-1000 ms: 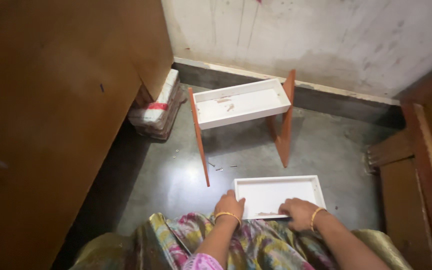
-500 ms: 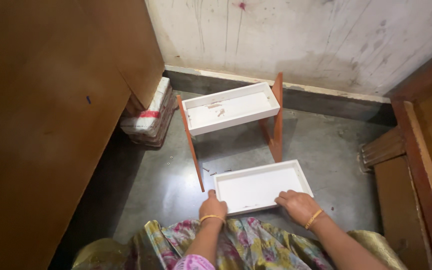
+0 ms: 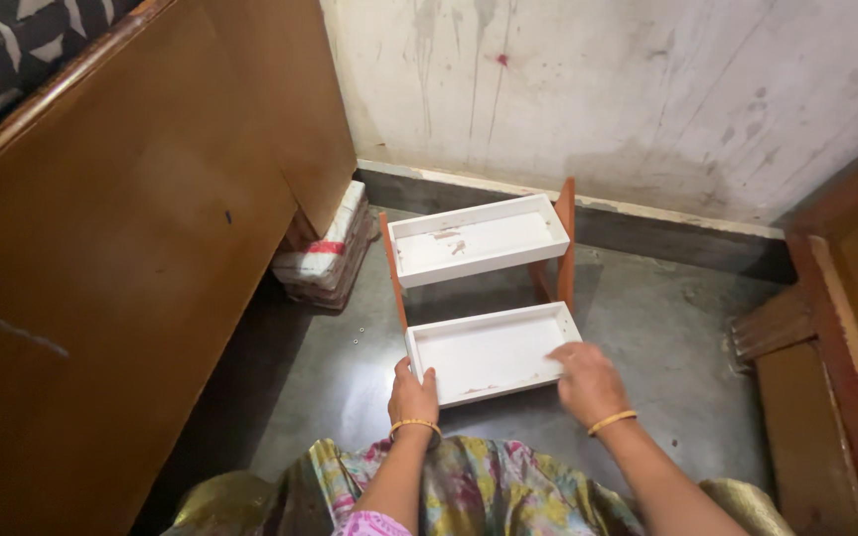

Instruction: The person assembles a two-tiered white drawer unit by hand, inserting small metal fasteners into pre-drilled holes on the drawer sides and securing them into the wooden frame.

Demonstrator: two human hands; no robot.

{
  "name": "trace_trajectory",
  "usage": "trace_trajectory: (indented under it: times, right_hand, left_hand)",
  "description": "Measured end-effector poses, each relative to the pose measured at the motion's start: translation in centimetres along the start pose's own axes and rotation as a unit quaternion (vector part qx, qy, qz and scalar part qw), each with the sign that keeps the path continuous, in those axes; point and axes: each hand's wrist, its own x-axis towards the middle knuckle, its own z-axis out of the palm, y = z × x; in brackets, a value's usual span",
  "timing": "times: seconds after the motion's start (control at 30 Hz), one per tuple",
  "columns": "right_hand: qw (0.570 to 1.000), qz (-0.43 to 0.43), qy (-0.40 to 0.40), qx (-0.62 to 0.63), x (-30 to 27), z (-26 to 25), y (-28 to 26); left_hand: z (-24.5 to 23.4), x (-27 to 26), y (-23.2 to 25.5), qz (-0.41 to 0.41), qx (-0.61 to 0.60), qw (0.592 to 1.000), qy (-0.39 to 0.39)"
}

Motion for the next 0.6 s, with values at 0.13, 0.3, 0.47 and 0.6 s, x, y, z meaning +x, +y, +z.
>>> trace_trajectory:
  times: [0.13,0.3,0.47,0.6]
  right_hand:
    - [0.977,0.189,0.09,0.044,0.4,2.9,4.1]
    - [0.919,0.358,-0.023,0.16,1.7,7.7,10.9]
    - [0.891,0.362,-0.04,0.271,3.3,10.7,13.8]
    - [0.897,0.379,-0.082,0.213,5.3,11.3,14.4]
  left_hand:
    - [0.6,-0.6,1.0,-0.02,-0.024,0.999,0.019]
    - [1.3,-1.1,1.6,-0.012,-0.041,0.998,0.043]
    - [1.2,-0.8,1.4,0.03,-0.053,0.996,0.061]
    - [1.7,0.3,1.1,0.045,-0.068,0.996,0.028]
